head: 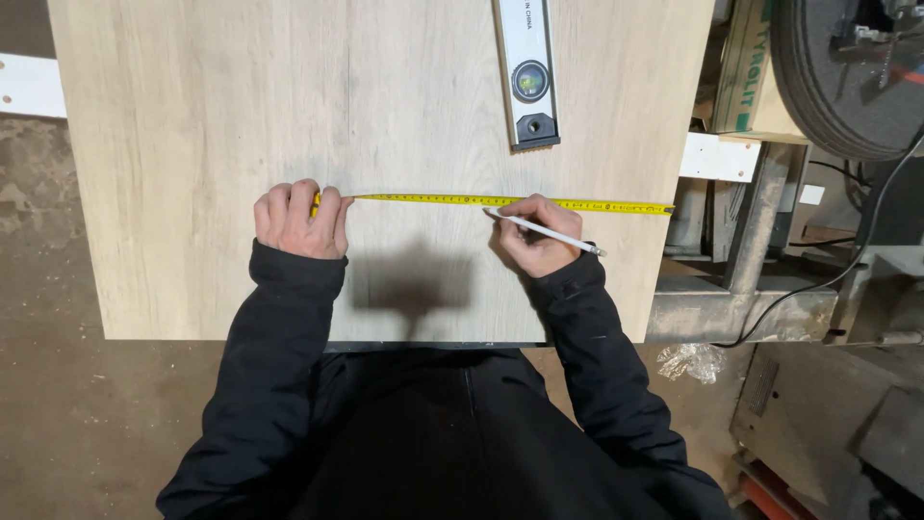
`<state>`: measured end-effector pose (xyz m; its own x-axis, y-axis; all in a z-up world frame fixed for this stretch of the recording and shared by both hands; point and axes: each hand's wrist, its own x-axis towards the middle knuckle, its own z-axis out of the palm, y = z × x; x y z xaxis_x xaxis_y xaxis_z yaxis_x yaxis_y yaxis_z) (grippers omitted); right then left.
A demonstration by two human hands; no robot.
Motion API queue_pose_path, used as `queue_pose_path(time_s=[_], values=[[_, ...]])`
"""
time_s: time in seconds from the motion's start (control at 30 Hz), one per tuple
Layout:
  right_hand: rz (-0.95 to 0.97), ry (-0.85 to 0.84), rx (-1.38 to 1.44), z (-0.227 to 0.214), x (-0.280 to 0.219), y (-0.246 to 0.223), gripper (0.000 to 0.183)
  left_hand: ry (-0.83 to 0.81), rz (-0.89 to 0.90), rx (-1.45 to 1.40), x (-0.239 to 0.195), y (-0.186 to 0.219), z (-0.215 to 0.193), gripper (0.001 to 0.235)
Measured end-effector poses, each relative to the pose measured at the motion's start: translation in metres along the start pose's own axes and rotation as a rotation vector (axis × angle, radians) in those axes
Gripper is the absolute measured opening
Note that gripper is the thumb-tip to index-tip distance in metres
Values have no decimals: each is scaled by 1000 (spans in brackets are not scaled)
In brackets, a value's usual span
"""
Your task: Measuring and marking a wooden board with a tape measure, spirit level, and pencil.
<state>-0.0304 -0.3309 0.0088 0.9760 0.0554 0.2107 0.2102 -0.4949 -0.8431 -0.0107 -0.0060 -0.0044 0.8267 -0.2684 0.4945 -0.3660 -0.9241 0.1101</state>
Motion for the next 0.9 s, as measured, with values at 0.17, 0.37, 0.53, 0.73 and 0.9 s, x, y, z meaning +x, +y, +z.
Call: queue_pose_path(time_s=[0.17, 0.37, 0.53, 0.73, 0.9], values=[[41, -12, 16, 3, 3, 2, 12, 17, -6, -9, 0, 0, 2, 17], [31, -48, 67, 3, 5, -2, 10, 18, -6, -12, -1, -1, 3, 17], [58, -48, 53, 8, 5, -1, 11, 27, -1, -20, -6, -3, 8, 16], [49, -10, -20, 17, 3, -2, 13, 38, 7, -25, -5, -4, 6, 16], [56, -7, 31, 19, 3, 0, 11, 28, 4, -30, -3, -2, 4, 17]])
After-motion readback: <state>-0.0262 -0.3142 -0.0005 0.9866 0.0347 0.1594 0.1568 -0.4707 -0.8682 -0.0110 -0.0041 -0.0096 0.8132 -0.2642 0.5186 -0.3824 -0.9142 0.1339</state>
